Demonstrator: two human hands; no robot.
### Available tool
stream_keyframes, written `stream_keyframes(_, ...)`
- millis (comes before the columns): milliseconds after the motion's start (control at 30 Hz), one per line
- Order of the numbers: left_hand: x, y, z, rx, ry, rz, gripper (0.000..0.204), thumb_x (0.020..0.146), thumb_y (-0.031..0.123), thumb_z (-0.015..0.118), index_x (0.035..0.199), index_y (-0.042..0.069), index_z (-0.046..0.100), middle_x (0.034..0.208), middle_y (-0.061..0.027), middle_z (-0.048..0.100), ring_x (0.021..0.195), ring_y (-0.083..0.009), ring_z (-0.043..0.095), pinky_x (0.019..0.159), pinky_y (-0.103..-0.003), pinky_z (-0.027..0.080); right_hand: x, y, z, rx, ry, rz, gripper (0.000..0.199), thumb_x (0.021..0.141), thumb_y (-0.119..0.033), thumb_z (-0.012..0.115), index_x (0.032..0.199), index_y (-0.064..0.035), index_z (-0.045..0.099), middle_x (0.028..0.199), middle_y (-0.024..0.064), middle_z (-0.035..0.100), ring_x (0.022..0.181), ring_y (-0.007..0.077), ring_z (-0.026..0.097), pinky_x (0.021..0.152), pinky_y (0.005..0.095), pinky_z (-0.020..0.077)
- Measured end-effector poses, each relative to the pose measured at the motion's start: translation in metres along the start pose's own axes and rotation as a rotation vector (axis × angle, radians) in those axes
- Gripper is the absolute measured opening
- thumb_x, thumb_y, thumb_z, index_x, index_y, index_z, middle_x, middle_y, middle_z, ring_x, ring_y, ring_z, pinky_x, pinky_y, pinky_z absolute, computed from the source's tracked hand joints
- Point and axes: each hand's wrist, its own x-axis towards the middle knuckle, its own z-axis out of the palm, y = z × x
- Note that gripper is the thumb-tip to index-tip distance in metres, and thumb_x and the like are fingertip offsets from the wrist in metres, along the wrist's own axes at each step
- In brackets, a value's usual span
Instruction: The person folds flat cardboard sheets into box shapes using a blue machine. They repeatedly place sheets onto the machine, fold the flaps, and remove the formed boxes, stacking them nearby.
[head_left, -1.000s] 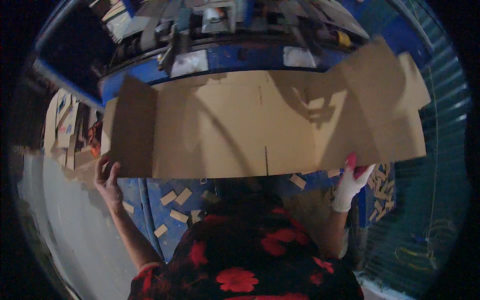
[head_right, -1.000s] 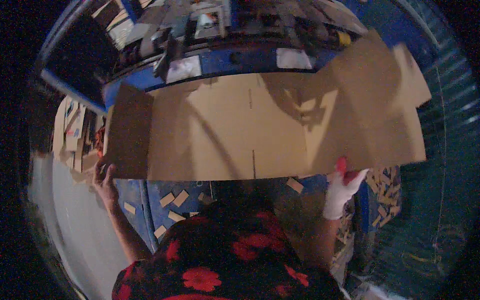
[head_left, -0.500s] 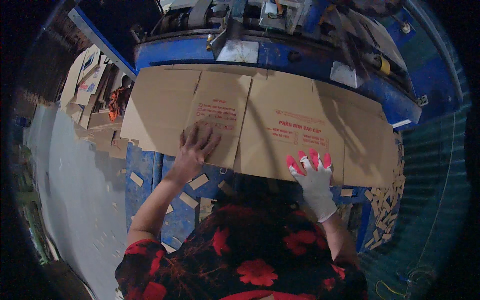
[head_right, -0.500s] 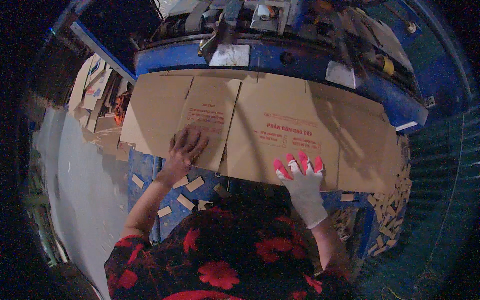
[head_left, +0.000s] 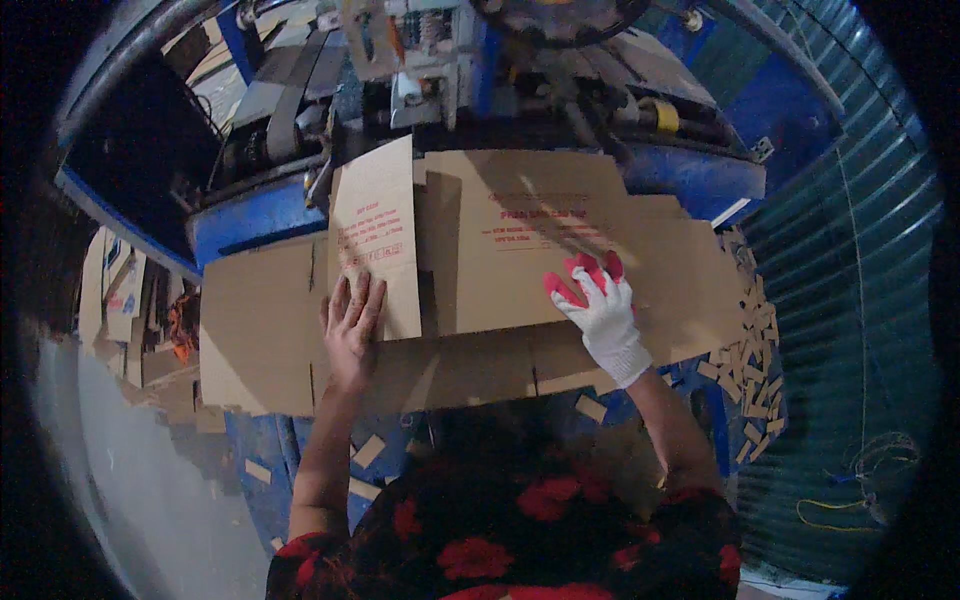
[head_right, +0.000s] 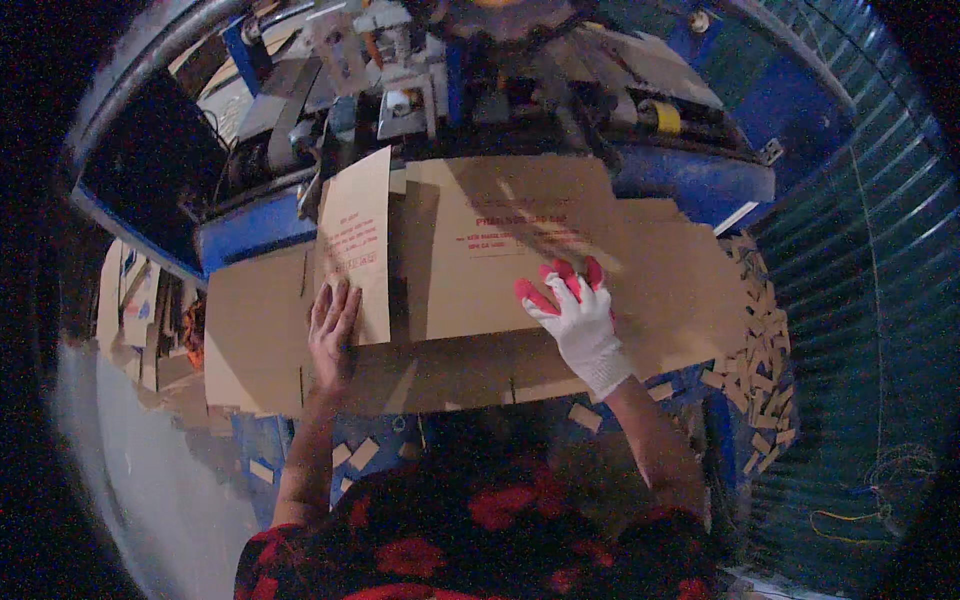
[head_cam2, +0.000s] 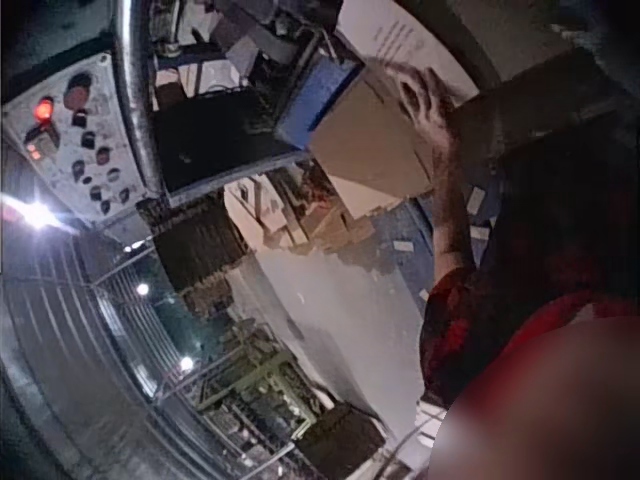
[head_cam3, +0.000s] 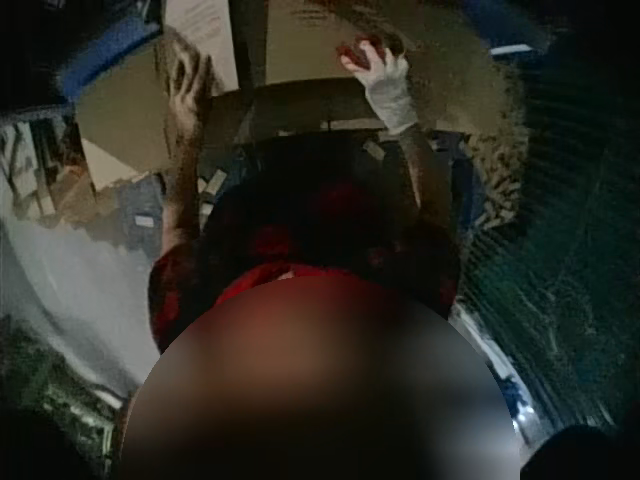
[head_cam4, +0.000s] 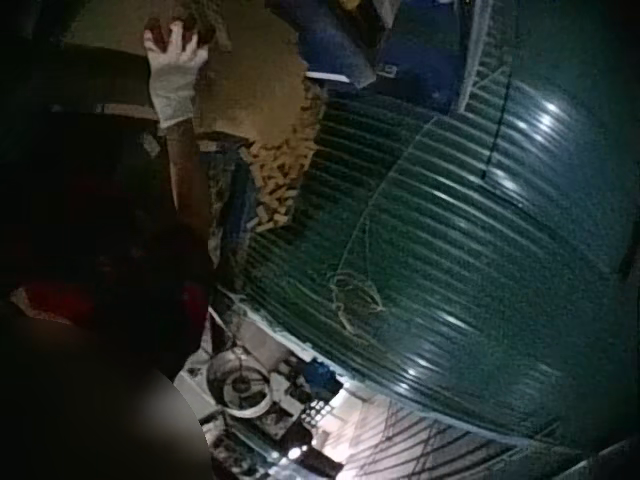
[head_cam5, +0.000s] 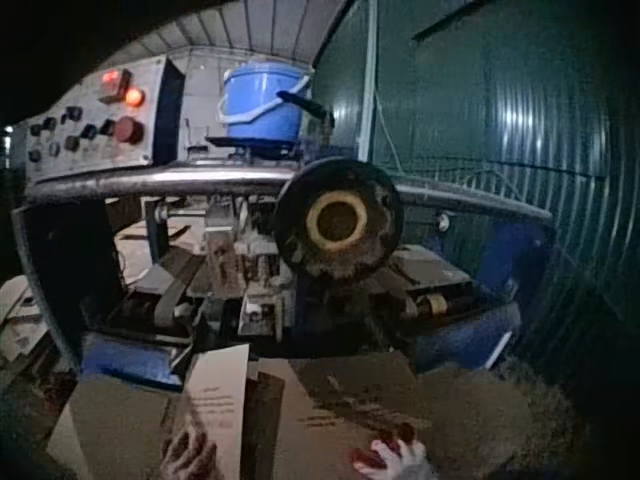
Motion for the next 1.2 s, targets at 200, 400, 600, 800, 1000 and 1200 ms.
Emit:
stream_keyframes(200,0.011,-0.012,0.035,0.014,0.123,-0.020,0.044,0.087,0.010,0.052,0.129,0.024,0.056,0.135,-0.0030,0.053,0.122,-0.0342,0.047,0.099,-0.052,0.035,0.022,0.012,0.041,0.012,0.057,-0.042,0.053,0.075,-0.006,0.058,0.121,-0.0323,0.060,0.130,0.0084,0.051,0.117,0.0342,0.050,0.104,0.0549,0.0343)
stream_keyframes(400,0.087,-0.030,0.075,0.280,-0.110,-0.203,0.051,0.083,0.011,0.056,0.131,0.025,0.054,0.120,-0.0103,0.053,0.106,-0.0330,0.051,0.089,-0.050,0.042,0.103,0.065,0.092,-0.172,-0.069,-0.126,0.061,0.080,-0.005,0.053,0.135,-0.0308,0.046,0.123,0.0082,0.055,0.112,0.0303,0.055,0.104,0.0518,0.0348)
stream_keyframes(600,0.223,-0.061,0.107,0.301,-0.040,-0.149,0.050,0.085,0.005,0.052,0.134,0.016,0.048,0.116,-0.0149,0.053,0.096,-0.0358,0.056,0.077,-0.042,0.051,0.251,0.129,0.123,-0.153,-0.099,0.109,0.038,0.087,-0.013,0.050,0.125,-0.0176,0.055,0.110,0.0115,0.061,0.099,0.0295,0.060,0.082,0.0446,0.0475)
stream_keyframes(800,0.061,-0.117,0.045,0.256,-0.032,-0.058,0.041,0.081,0.005,0.066,0.121,0.004,0.059,0.117,-0.0165,0.061,0.103,-0.0317,0.059,0.088,-0.041,0.048,0.156,0.137,0.076,0.216,0.017,0.304,0.050,0.080,-0.021,0.064,0.127,-0.0082,0.051,0.112,0.0150,0.060,0.105,0.0327,0.056,0.089,0.0426,0.0451)
stream_keyframes(1000,-0.149,-0.203,-0.076,0.540,-0.328,-0.784,0.058,0.091,0.047,0.053,0.124,-0.002,0.057,0.132,-0.0217,0.052,0.125,-0.0335,0.046,0.102,-0.045,0.037,-0.051,0.111,0.008,-0.045,-0.259,0.908,0.086,0.069,-0.043,0.076,0.137,-0.0053,0.039,0.139,0.0166,0.042,0.132,0.0344,0.035,0.111,0.0477,0.0239)
stream_keyframes(1200,-0.185,-0.206,-0.115,0.460,-0.479,-0.969,0.089,0.080,0.068,0.055,0.132,-0.003,0.049,0.140,-0.0238,0.042,0.130,-0.0378,0.038,0.102,-0.047,0.034,-0.209,0.098,-0.004,-0.316,-0.071,1.320,0.104,0.064,-0.060,0.076,0.139,-0.0018,0.036,0.145,0.0186,0.034,0.134,0.0342,0.031,0.110,0.0469,0.0254)
